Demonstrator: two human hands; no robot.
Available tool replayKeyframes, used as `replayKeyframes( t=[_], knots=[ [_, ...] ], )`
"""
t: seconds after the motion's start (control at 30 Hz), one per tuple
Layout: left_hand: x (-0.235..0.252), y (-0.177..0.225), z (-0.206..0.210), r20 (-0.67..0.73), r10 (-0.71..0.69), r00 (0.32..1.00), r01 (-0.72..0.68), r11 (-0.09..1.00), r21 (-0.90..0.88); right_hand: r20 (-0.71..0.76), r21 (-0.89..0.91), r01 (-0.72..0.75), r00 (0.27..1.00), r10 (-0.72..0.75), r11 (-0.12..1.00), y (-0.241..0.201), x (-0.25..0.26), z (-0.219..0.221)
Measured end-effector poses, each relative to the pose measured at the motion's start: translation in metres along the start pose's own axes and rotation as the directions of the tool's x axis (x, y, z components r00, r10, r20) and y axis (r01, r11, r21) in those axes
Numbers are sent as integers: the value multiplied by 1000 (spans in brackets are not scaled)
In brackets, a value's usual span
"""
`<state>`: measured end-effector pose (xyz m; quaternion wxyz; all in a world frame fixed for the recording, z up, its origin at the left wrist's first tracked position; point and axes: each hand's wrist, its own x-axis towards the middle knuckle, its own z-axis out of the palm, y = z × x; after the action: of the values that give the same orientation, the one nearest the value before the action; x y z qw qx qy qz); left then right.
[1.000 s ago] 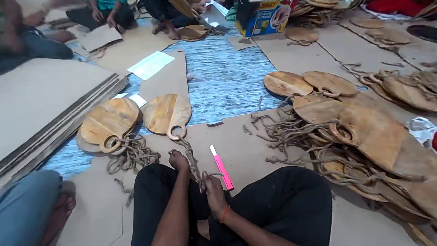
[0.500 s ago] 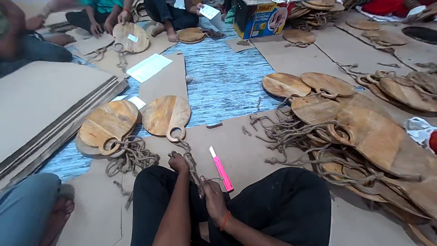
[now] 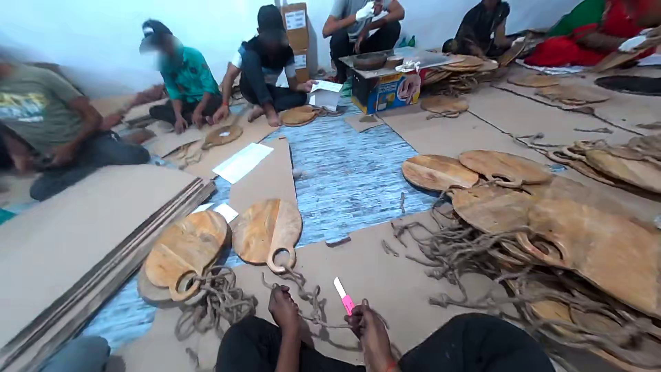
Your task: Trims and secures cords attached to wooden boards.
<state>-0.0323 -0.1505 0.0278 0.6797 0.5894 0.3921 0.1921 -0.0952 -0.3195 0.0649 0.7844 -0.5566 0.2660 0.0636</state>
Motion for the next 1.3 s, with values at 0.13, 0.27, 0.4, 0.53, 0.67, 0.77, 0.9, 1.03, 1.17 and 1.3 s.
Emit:
replayKeyframes(
  t=[0.13,0.27,0.4,0.53,0.67,0.77,0.9,1.03,1.17,1.3],
  knots=[
    [-14,14,-19,522,213,826,-257,966,13,-33,-44,-51,998,49,998,2,15,8],
    [-51,21,-21,859,115,499,-393,914,106,171,-201,7,985,28,980,14,-1,9],
    [-67,6,-13,937,138,322,-539,840,62,228,-339,146,971,-69,929,16,-15,9],
    [-49,-15,-17,937,175,301,-615,787,51,158,-182,98,985,-70,978,18,7,-1],
    [-53,-12,-17,966,0,259,-784,584,210,111,-132,76,992,-62,988,-13,19,-13],
    [-53,-15,-11,957,-5,290,-850,457,260,18,-72,117,993,-116,991,-29,32,-25],
    [-47,-12,-9,941,-24,336,-813,498,303,-134,185,99,988,-75,978,-48,61,-39],
    [-46,-14,-8,904,-73,422,-698,609,376,-177,262,45,984,3,964,-59,89,-41],
    [-33,-20,-6,844,-76,532,-454,815,360,-117,158,50,993,-31,986,-54,113,-30],
    [-29,-13,-9,709,-133,692,-271,863,427,-79,-429,5,996,-42,903,-44,100,-32]
  ],
)
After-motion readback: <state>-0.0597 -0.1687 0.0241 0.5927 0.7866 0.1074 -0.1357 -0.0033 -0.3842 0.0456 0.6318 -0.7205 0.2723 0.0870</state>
